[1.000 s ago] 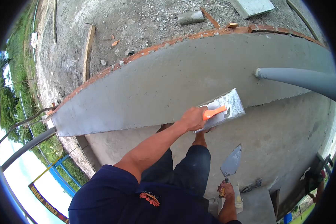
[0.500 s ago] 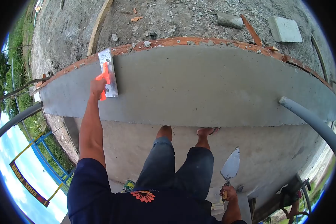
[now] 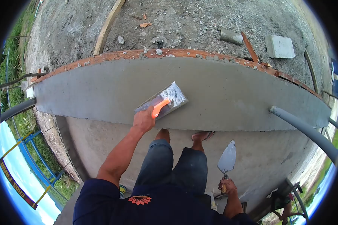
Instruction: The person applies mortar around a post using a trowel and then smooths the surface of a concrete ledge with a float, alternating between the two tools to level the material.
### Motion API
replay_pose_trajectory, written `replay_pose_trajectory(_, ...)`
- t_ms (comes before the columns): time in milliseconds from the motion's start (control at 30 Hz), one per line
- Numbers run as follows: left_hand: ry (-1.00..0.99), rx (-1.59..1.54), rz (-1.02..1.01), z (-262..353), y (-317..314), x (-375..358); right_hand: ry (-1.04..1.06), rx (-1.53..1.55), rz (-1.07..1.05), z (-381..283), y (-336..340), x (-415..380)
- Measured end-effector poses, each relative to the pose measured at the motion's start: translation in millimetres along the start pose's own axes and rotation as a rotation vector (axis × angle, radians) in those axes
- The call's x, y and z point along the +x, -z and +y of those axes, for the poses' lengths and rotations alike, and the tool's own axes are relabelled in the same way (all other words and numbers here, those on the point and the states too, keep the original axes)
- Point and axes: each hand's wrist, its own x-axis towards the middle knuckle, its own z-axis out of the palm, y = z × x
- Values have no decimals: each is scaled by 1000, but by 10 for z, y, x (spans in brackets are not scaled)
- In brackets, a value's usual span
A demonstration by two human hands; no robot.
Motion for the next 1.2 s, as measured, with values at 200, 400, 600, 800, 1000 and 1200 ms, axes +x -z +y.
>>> replay_pose_trajectory(200,39,170,142,-640,246,612,-58,88,0,16,167,27)
replay_pose_trajectory(400,302,171,326,-1148,1408,1540,-71,154,58,106,14,-2)
replay_pose_trajectory(600,400,97,553,-2592,1677,1253,-77,41,63,231,158,-62)
replay_pose_trajectory(800,533,-629,340,-2596,1087,379,-89,-40,123,163,20,-56)
replay_pose_trajectory(1000,313,-691,12,-725,394,652,-66,68,-8,322,167,306)
replay_pose_trajectory(1200,-123,-229,-191,1188,-771,632,36,191,-147,580,268,566)
